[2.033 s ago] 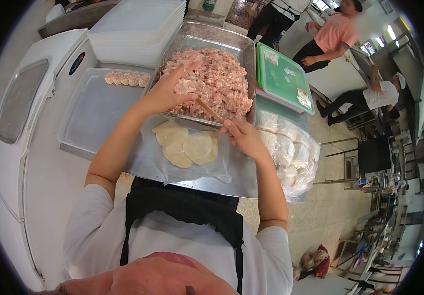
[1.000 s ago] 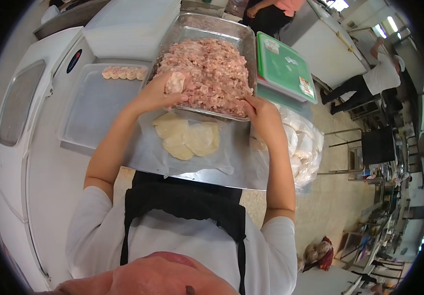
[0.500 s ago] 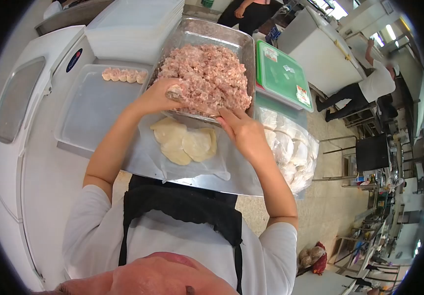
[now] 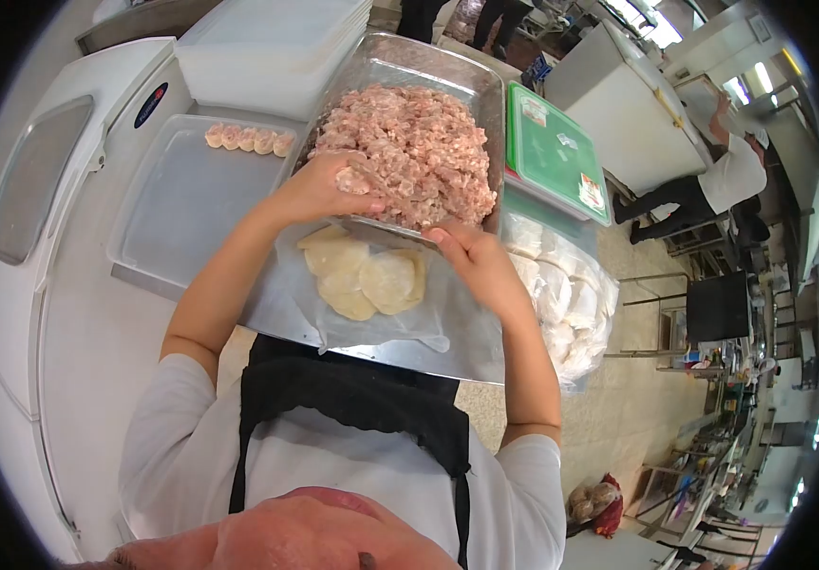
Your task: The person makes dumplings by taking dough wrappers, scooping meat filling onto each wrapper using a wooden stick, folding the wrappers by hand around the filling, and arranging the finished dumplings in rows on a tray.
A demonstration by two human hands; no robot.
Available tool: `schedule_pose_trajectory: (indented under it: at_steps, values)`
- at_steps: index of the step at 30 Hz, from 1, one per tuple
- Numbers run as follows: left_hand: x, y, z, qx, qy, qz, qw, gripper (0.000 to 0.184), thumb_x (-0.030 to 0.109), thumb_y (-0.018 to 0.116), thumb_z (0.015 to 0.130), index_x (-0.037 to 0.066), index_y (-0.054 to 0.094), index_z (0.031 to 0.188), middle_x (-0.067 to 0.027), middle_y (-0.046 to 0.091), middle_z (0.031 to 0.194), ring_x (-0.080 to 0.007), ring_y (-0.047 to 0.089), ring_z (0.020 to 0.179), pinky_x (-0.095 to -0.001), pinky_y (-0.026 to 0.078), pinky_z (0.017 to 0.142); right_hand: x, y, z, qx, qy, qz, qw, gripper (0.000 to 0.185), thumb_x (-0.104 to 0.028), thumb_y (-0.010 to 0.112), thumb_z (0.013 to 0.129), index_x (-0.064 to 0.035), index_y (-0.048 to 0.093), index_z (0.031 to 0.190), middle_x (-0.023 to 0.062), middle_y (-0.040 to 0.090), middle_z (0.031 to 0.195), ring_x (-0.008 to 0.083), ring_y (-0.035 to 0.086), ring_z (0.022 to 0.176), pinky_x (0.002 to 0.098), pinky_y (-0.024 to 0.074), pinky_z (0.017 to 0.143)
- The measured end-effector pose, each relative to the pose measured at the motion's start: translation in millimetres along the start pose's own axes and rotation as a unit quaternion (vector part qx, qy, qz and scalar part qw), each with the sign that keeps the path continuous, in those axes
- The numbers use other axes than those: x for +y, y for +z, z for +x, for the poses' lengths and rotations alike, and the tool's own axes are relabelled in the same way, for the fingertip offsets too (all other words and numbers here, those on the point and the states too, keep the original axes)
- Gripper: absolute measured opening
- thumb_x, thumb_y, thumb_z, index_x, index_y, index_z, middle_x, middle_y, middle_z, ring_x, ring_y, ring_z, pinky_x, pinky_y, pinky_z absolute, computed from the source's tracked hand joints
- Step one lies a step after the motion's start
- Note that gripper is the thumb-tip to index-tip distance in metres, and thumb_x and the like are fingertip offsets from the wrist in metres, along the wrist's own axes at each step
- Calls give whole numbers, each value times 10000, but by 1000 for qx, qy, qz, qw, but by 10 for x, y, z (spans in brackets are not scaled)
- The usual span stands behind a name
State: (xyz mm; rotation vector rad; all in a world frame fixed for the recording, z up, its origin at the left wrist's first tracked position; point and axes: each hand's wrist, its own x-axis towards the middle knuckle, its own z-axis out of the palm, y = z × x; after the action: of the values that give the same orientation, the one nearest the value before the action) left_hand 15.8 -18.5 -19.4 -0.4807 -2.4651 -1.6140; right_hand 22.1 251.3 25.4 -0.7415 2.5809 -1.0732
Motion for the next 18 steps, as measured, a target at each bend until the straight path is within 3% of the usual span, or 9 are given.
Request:
schedule_pose_trajectory:
  at_steps: [4, 7, 11, 14, 15, 17, 18]
  values:
    - [2, -64, 25, -46, -6, 38, 998, 449, 293, 847, 690, 36, 637, 993, -97, 654, 1025, -195, 600, 981, -311, 446, 889, 110, 60, 29, 76, -191, -124, 971, 255, -234, 596, 938, -15, 671, 1043, 151, 624, 796, 288, 613, 727, 339, 482, 678]
    - [11, -74, -17, -58, -10, 50, 997, 509, 298, 851, 684, 37, 620, 1055, -98, 635, 1114, -210, 582, 1064, -319, 428, 942, 46, -275, 24, 80, -121, -176, 974, 248, -210, 624, 914, -9, 672, 1050, 157, 640, 827, 308, 624, 737, 357, 493, 674]
    - [112, -79, -77, -46, -22, -2, 999, 519, 306, 854, 680, 51, 614, 1064, -97, 616, 1166, -226, 579, 1091, -326, 419, 972, -202, -372, -159, 118, -72, -108, 985, 239, -194, 641, 901, -12, 673, 1051, 169, 645, 867, 344, 628, 767, 370, 500, 679]
    - [52, -55, -66, -37, -4, 18, 999, 510, 302, 858, 678, 59, 618, 1056, -89, 621, 1161, -221, 587, 1076, -337, 423, 974, -37, -90, -98, 103, -159, -128, 974, 239, -194, 639, 905, -12, 673, 1057, 164, 643, 868, 308, 626, 785, 344, 496, 707]
    - [68, -59, -59, -31, 3, 32, 999, 507, 300, 860, 678, 62, 620, 1055, -86, 624, 1156, -217, 590, 1071, -341, 426, 974, -16, -128, -77, 65, -117, -122, 984, 272, -195, 646, 902, 8, 659, 1083, 171, 652, 904, 275, 630, 820, 322, 491, 727]
    - [134, -110, -84, -20, -137, -47, 989, 472, 273, 854, 692, 69, 624, 1050, -71, 638, 1124, -186, 594, 1044, -335, 446, 946, 172, -197, -12, 77, -116, -59, 989, 300, -206, 647, 909, 21, 647, 1104, 150, 663, 905, 245, 628, 838, 321, 490, 736]
    - [124, -153, -120, -11, -147, -38, 988, 460, 260, 851, 699, 71, 625, 1052, -66, 642, 1112, -169, 594, 1030, -325, 455, 928, 271, -190, 21, 80, -114, -25, 990, 314, -212, 648, 912, 27, 642, 1115, 139, 669, 905, 230, 627, 847, 321, 490, 741]
